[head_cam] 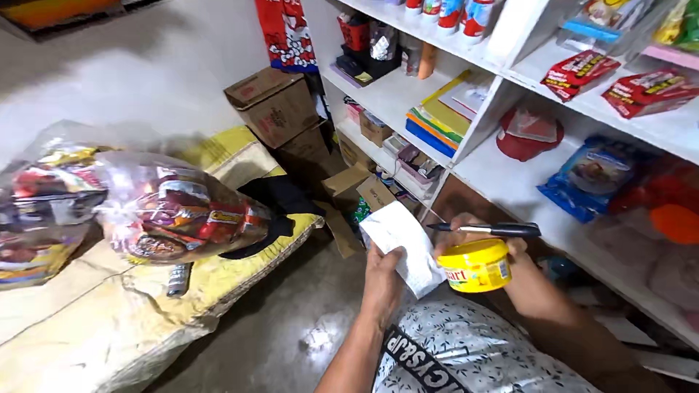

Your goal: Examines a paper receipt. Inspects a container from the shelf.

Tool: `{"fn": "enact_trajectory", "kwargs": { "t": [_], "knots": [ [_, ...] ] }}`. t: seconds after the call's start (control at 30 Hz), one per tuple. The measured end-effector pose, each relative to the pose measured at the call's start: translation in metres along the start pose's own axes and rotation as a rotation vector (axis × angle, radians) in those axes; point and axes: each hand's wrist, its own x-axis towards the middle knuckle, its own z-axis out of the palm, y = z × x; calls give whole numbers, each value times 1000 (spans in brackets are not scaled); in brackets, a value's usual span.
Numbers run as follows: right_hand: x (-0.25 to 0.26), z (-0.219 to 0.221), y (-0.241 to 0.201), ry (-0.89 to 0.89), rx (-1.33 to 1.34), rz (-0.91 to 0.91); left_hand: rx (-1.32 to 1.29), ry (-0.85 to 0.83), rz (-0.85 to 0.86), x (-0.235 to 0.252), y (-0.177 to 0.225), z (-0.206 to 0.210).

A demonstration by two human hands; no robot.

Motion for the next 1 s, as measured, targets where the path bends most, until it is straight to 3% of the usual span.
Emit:
{"fn": "enact_trajectory", "kwargs": {
  "t": [0.13, 0.33, 0.47, 0.7, 1.0],
  "knots": [
    [-1, -5, 3, 30, 54, 26, 155, 105, 107, 11, -9, -4],
    [-14, -18, 9, 338, 134, 13, 346, 102, 234, 17, -13, -10],
    [-11, -20, 8, 290, 300, -101, 512, 38, 300, 19, -17, -9],
    [-14, -24, 0, 325, 376, -151, 543, -178, 188, 18, -30, -8],
    [-19, -30, -9, 442, 349, -98, 440, -212, -10, 21, -48, 7]
  ]
}}
